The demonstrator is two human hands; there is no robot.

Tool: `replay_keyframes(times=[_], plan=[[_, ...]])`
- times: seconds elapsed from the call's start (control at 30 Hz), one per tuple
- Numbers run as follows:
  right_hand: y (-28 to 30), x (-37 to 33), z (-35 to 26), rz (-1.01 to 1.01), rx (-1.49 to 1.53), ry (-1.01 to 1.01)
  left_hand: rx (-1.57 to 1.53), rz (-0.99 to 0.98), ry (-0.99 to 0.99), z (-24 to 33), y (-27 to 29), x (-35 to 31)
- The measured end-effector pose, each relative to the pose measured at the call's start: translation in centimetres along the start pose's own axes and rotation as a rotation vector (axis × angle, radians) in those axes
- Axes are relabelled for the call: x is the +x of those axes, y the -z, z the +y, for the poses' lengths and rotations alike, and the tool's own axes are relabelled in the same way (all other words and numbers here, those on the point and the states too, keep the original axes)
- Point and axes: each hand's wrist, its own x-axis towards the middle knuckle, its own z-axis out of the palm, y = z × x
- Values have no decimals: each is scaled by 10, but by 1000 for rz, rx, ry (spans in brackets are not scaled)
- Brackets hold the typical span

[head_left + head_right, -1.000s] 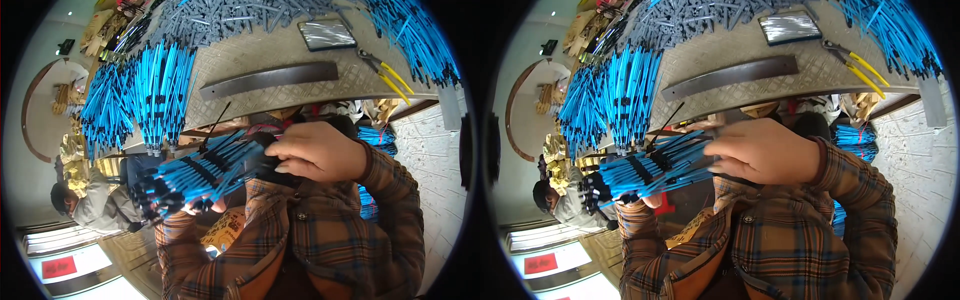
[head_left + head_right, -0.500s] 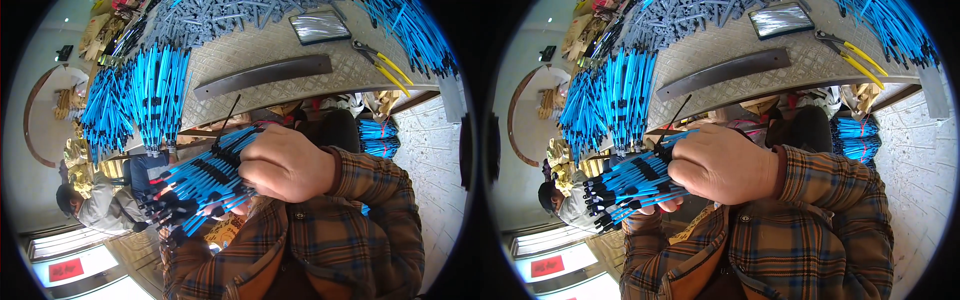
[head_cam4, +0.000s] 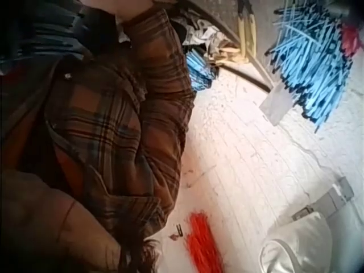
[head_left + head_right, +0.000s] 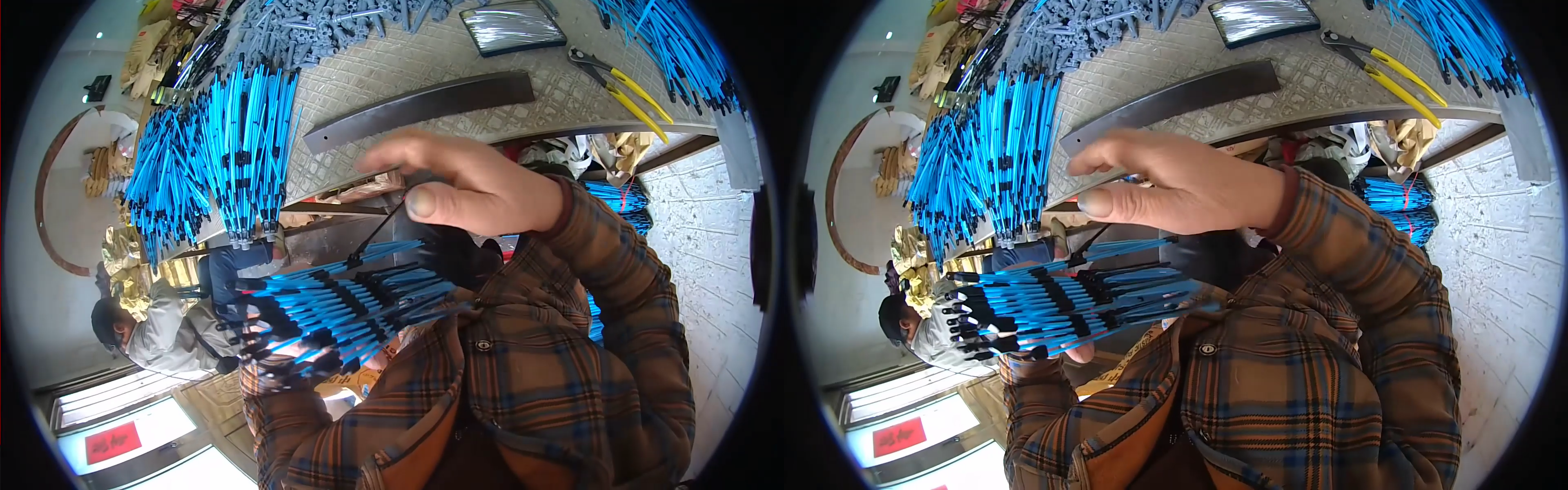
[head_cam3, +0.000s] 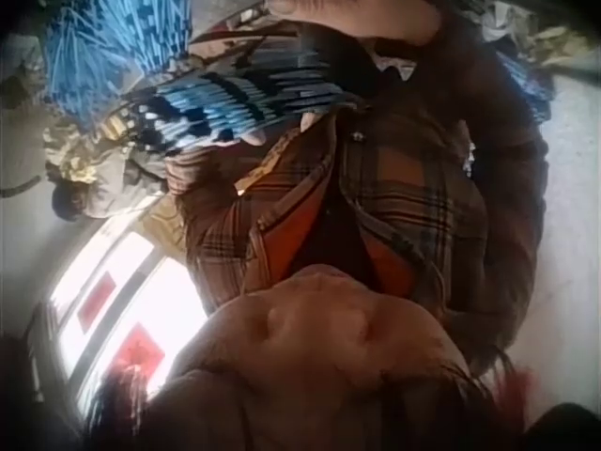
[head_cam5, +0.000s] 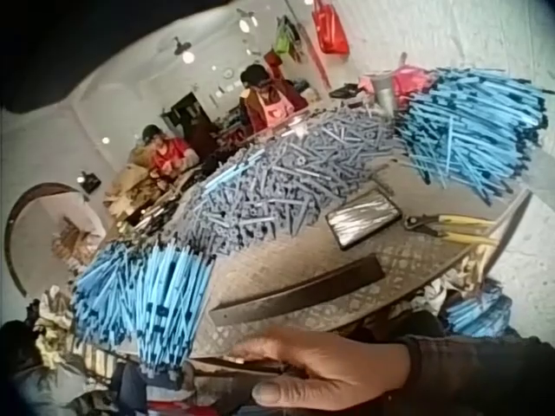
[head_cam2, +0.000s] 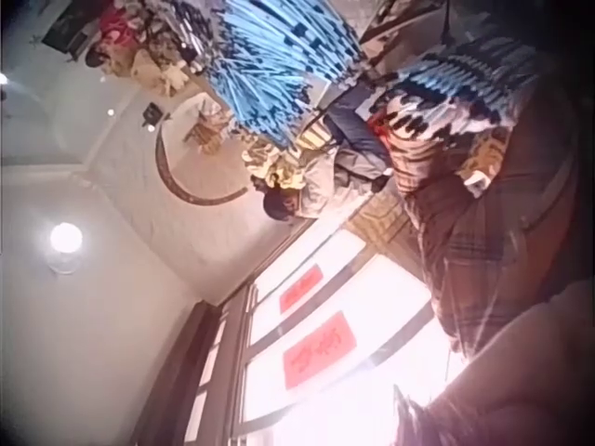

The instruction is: The person organizes blue wires into bundles at a manufacturing workbench using pliers.

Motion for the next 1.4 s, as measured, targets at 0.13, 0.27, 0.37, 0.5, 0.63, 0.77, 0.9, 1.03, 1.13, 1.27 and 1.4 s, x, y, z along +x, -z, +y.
replay_keyframes(times=[0.13, 0.27, 0.37, 0.5, 0.63, 0.77, 0.9, 1.03, 1.13, 1.27, 1.4], plan=[[-18, 0, 28, -248, 83, -21, -26, 31, -12, -26, -56, -14], [-28, -26, 47, -407, 312, -186, -52, 58, -36, -20, -42, -22], [-23, -48, 55, -420, 346, -237, -73, 73, -63, -42, -87, -24], [-14, -52, 42, -600, 304, -437, -88, 105, -96, -43, -92, -25], [-29, -66, 49, -577, 20, -449, -104, 114, -123, -47, -94, -22], [-34, -63, 45, -437, -76, -278, -115, 132, -150, -73, -138, 0], [-39, -79, 56, -322, 28, -129, -134, 131, -183, -90, -159, -14], [-50, -57, 48, -314, 76, 61, -117, 189, -214, -74, -149, -20], [-54, -48, 46, -296, 161, 61, -129, 199, -247, -65, -123, -17], [-58, -38, 39, -194, 494, -78, -150, 193, -309, -58, -92, -9], [-63, -17, 28, 61, 1088, -210, -168, 168, -386, -59, -82, -5]])
